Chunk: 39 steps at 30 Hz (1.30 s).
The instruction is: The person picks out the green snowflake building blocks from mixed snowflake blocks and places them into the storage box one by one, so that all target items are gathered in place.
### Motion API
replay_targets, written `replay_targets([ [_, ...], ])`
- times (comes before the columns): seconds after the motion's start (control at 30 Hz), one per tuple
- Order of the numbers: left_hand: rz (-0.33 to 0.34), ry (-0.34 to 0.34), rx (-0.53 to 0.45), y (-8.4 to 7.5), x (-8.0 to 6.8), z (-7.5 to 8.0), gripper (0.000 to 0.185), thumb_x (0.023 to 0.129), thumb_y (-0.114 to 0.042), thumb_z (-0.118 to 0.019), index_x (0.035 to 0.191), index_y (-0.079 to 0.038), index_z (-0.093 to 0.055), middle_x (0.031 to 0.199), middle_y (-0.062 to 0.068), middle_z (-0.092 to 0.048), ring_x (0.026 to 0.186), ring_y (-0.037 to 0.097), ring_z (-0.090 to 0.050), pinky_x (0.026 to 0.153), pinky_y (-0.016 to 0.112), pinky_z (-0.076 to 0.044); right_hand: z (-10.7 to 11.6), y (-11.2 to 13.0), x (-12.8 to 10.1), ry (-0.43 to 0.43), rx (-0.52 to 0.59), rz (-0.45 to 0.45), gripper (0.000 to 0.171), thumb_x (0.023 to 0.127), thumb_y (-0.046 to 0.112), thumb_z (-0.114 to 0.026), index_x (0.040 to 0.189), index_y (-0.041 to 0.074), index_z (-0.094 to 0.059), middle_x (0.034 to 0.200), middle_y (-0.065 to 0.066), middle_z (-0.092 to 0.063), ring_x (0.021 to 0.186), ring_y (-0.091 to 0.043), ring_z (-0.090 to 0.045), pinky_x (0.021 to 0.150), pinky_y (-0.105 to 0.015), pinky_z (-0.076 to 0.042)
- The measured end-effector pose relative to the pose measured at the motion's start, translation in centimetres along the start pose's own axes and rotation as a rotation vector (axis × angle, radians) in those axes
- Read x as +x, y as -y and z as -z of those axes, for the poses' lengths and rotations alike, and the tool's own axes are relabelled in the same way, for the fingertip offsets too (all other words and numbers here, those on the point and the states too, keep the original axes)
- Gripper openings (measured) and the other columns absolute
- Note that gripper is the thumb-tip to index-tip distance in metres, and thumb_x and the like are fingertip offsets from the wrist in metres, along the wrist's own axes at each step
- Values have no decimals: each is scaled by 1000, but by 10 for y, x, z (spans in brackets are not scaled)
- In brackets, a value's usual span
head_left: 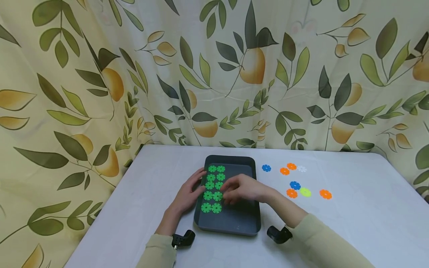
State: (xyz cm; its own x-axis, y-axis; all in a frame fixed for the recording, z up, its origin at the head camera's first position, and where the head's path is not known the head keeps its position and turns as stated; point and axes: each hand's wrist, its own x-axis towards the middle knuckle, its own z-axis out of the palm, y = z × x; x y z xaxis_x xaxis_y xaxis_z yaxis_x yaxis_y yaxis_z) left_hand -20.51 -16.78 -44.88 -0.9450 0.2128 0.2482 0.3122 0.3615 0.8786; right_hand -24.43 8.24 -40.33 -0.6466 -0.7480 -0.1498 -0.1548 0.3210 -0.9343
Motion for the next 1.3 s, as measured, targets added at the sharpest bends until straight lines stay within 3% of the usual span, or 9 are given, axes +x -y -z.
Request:
replay_targets([
  [0.53, 1, 10, 7, 0, 1, 1, 48, 97, 2, -58, 144, 5, -50, 159, 19, -34, 145, 37, -33, 117, 57, -25, 18, 4, -34, -143, 86, 16, 44, 96, 17, -68, 133, -5, -58, 117, -25, -68, 102, -36, -70, 87, -42, -59],
  [0.83, 3, -3, 35, 39, 11, -5, 50, 98, -4, -61, 147, -4, -51, 161, 8, -35, 145, 32, -35, 117, 57, -26, 33, -2, -64, -235, 110, 35, 51, 98, 15, -66, 140, -9, -50, 122, -23, -66, 107, -44, -66, 89, -39, -58],
  [1.1, -9, 36, 63, 44, 12, -1, 51, 100, -13, -60, 150, -11, -50, 162, 2, -32, 146, 27, -33, 118, 53, -25, 44, -12, -96, -353, 99, -1, 56, 99, 20, -66, 144, -6, -46, 127, -26, -64, 110, -44, -65, 91, -41, -57],
  [1.3, -3, 23, 66, 43, 12, 4, 52, 100, -13, -60, 151, -10, -48, 163, 2, -31, 147, 27, -32, 118, 55, -24, 51, -18, -113, -419, 70, -3, 53, 100, 21, -65, 143, -5, -47, 127, -25, -64, 109, -32, -68, 90, -36, -58],
])
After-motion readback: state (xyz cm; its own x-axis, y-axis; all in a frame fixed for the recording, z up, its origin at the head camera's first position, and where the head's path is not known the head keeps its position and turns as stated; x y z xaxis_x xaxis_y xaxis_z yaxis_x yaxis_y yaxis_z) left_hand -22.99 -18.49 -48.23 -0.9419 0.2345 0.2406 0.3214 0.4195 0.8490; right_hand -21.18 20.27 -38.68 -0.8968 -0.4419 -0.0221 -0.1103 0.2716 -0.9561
